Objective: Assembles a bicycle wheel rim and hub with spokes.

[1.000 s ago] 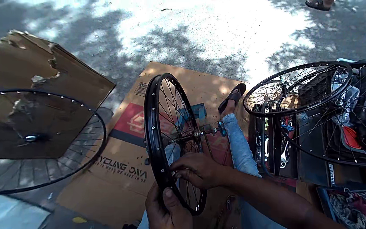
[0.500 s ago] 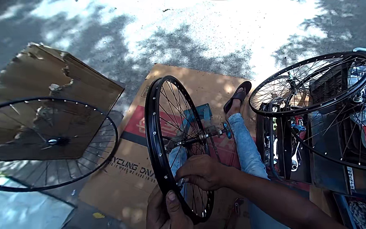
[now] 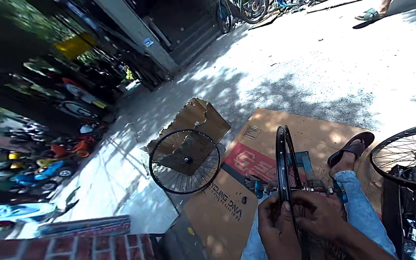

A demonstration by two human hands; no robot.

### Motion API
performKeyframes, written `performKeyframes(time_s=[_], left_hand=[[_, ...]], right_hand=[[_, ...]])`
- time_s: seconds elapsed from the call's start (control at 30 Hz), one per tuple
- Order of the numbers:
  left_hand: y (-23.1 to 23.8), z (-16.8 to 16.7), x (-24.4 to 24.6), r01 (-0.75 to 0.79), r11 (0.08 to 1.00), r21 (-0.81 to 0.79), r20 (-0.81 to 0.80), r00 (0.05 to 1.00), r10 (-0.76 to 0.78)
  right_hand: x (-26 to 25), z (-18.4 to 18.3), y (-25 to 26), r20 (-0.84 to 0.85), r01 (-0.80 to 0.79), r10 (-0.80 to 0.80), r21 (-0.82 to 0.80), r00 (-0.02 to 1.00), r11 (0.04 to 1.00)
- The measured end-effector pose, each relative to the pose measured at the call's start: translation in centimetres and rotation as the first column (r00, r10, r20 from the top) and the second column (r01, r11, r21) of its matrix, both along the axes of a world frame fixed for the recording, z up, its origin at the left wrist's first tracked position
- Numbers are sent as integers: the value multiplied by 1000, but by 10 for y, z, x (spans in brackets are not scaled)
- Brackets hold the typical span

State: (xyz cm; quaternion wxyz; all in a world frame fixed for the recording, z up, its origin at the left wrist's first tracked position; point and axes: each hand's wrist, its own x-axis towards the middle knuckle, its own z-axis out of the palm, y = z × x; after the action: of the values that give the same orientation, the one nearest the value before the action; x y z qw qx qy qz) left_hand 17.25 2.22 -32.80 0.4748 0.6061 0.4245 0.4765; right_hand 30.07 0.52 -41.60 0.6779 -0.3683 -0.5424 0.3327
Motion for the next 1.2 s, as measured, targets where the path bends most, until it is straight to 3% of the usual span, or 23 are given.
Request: performKeyframes(time_s=[0.13,0.23,0.3,0.37,0.53,0.63,0.7,0.77,0.83,0.9,0.93,1.0,1.07,1.13,1.2], left_hand=[[1,-7,1,33,998,49,7,999,-33],[4,-12,2,33,997,70,32,999,-35],[6,-12,-1,12,998,69,28,1000,-14],[10,-7,-4,11,998,57,21,1000,-12],[-3,-3,4,31,999,21,8,999,-31],[-7,2,7,-6,1000,-19,16,1000,6],[-4,4,5,-40,998,-47,10,999,40],[0,4,4,-65,996,-62,3,998,65],[1,4,3,-69,995,-71,-5,998,69],[-3,4,5,-56,995,-82,-22,998,54],[-5,4,7,-55,996,-77,-43,998,51],[-9,4,7,-68,996,-52,-98,993,63],[-8,6,4,-74,997,-10,-142,987,72],[-7,7,2,-57,998,21,-163,985,60],[-8,7,0,-27,1000,4,-133,991,27]], right_hand=[[-29,-5,9,-26,442,-441,59,897,895],[-37,-9,14,11,562,-569,147,822,814],[-32,-9,10,-17,413,-414,133,910,901],[-12,-9,4,-104,88,-79,88,991,992],[40,1,12,-155,-343,333,-38,930,939],[44,10,22,-266,-421,378,-126,887,898],[31,13,24,-279,-300,242,-188,929,935],[12,15,19,-209,-79,31,-223,978,972],[-11,23,7,-28,209,-218,-182,976,961],[-31,34,-2,291,512,-482,-31,826,859],[-36,39,-5,389,567,-531,27,752,823],[-30,37,-4,449,500,-467,51,762,864],[-21,50,-5,369,325,-282,-58,885,944],[1,41,0,143,32,-8,-167,990,985],[21,25,5,-130,-266,244,-196,961,944]])
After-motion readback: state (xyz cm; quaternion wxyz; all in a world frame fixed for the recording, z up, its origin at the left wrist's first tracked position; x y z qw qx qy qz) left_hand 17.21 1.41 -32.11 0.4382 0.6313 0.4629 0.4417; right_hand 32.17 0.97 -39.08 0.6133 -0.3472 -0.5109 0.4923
